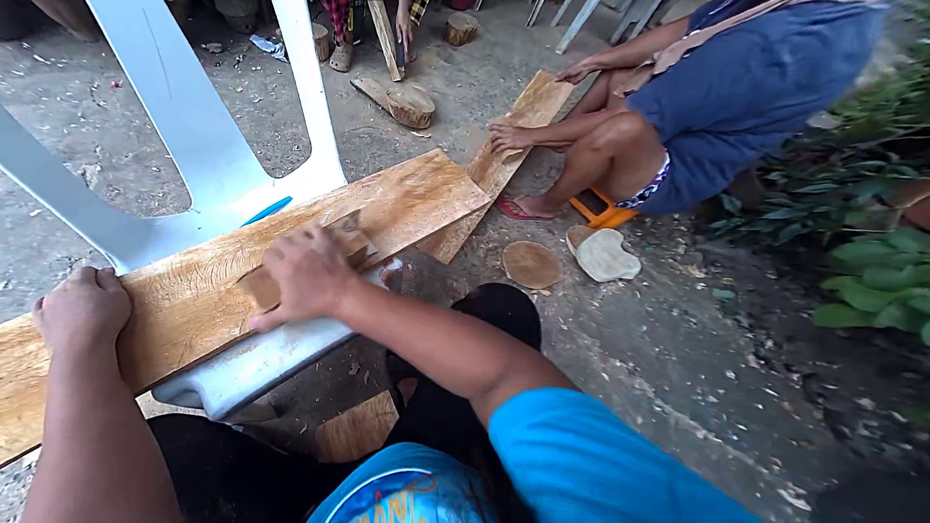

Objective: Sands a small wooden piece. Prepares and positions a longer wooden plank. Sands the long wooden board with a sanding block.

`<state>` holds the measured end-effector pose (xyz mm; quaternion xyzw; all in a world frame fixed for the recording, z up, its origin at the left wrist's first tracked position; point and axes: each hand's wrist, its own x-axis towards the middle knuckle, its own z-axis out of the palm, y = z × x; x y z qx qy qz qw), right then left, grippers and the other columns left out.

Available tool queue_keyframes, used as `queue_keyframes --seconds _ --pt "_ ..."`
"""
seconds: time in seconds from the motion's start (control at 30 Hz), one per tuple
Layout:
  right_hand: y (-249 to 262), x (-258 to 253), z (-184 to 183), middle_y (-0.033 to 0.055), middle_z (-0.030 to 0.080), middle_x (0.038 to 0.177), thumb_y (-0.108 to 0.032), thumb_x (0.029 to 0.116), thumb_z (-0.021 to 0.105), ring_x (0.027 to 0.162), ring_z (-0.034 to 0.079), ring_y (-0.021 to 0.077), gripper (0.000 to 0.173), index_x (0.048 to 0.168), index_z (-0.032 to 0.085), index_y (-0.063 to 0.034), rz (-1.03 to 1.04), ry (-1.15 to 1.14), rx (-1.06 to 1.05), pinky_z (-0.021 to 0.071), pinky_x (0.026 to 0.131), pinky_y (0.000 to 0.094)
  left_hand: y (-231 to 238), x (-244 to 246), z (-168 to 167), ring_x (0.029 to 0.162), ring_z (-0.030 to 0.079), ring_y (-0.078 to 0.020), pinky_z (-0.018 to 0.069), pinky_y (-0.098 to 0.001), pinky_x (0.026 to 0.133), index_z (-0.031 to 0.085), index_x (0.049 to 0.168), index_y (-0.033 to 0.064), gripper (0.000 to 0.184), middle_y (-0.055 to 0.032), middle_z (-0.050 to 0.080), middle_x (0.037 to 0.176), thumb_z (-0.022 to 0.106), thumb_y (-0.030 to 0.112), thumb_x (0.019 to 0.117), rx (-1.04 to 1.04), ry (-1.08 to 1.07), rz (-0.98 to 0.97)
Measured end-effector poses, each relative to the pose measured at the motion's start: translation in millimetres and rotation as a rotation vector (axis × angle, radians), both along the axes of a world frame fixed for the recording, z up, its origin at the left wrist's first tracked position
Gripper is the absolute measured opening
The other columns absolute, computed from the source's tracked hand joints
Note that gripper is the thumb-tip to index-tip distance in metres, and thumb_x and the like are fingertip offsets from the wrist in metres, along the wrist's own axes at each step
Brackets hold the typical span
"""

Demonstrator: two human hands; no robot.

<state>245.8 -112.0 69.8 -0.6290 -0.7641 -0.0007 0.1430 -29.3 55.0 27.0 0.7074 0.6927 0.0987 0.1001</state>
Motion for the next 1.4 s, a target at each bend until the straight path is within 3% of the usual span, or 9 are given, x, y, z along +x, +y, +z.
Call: queue_keyframes --seconds 0.17,0.3,0.53,0.63,0.87,0.97,1.07,1.2,1.4 --pt "8 -63 19 0.0083 0.064 0.137 -0.069 0.0835 0.07 0.131 0.054 0.0261 0.079 0.135 0.064 -0.0104 0.322 0.083 -0.212 0.0335 0.114 0.0497 0 -3 4 0.119 0.057 -0.0576 0.0395 -0.0771 0.096 0.061 0.118 -0.0085 0.057 -0.0392 0.062 0.119 0.028 0.038 0.1119 -0.043 0.022 -0.015" --pt "-16 44 7 0.0112 0.072 0.115 -0.066 0.0771 0.077 0.115 0.066 0.0297 0.07 0.114 0.073 -0.0071 0.081 0.033 0.019 0.0447 0.106 0.0528 6 -9 -4 0.116 0.058 -0.0588 0.0414 -0.0783 0.092 0.06 0.119 -0.0089 0.057 -0.0405 0.061 0.119 0.028 0.038 0.1118 -0.052 -0.012 -0.027" --pt "-41 240 -2 0.0229 0.068 0.123 -0.081 0.0777 0.062 0.12 0.063 0.0406 0.094 0.12 0.067 0.0024 -0.495 -0.157 -0.061 0.0424 0.103 0.0637 2 -1 -1 0.117 0.057 -0.0592 0.0341 -0.078 0.101 0.06 0.117 -0.0097 0.057 -0.0406 0.062 0.115 0.027 0.037 0.1119 -0.005 -0.009 -0.02" --pt "-27 199 3 0.0237 0.068 0.12 -0.082 0.0759 0.064 0.118 0.063 0.0409 0.094 0.113 0.068 0.0038 -0.485 -0.13 -0.066 0.0427 0.102 0.0639 5 0 -3 0.115 0.057 -0.0601 0.0326 -0.0792 0.101 0.06 0.112 -0.0111 0.054 -0.0411 0.062 0.113 0.029 0.033 0.1119 0.018 -0.012 -0.038" --pt "21 -51 9 0.0107 0.069 0.12 -0.08 0.0777 0.066 0.116 0.062 0.0299 0.084 0.124 0.069 -0.0094 0.063 0.026 -0.127 0.0428 0.101 0.0552 2 -4 0 0.116 0.057 -0.0589 0.034 -0.0786 0.1 0.06 0.114 -0.0091 0.056 -0.0397 0.063 0.114 0.029 0.037 0.1119 0.006 0.01 -0.031" --pt "30 -78 18 0.0056 0.064 0.132 -0.076 0.0831 0.065 0.127 0.056 0.0254 0.08 0.133 0.064 -0.0135 0.199 0.049 -0.25 0.037 0.109 0.0534 3 -9 -3 0.117 0.058 -0.0576 0.0358 -0.0776 0.1 0.06 0.117 -0.0073 0.059 -0.0383 0.063 0.115 0.027 0.041 0.1117 -0.005 0.019 -0.011" --pt "19 -31 14 0.0074 0.069 0.124 -0.069 0.0818 0.072 0.12 0.061 0.0261 0.072 0.125 0.069 -0.0109 0.151 0.067 -0.124 0.0417 0.105 0.0505 -1 -4 2 0.116 0.058 -0.0598 0.0414 -0.0778 0.092 0.06 0.116 -0.0081 0.057 -0.0403 0.062 0.116 0.027 0.038 0.1118 -0.035 0.03 -0.011" --pt "0 97 15 0.0165 0.071 0.123 -0.071 0.0796 0.072 0.118 0.065 0.0348 0.08 0.122 0.07 -0.0034 -0.22 0.004 -0.074 0.0431 0.104 0.0598 -6 0 11 0.12 0.056 -0.0592 0.0355 -0.077 0.101 0.06 0.12 -0.0099 0.057 -0.0414 0.061 0.118 0.028 0.036 0.1125 -0.031 0.015 -0.015" --pt "3 238 18 0.0235 0.058 0.143 -0.081 0.0812 0.062 0.137 0.051 0.0431 0.1 0.141 0.057 -0.0004 -0.792 -0.033 -0.254 0.0304 0.113 0.0699 -12 11 17 0.117 0.056 -0.0604 0.0322 -0.0773 0.104 0.062 0.113 -0.0123 0.051 -0.0422 0.062 0.113 0.032 0.03 0.1125 -0.014 -0.03 -0.027"
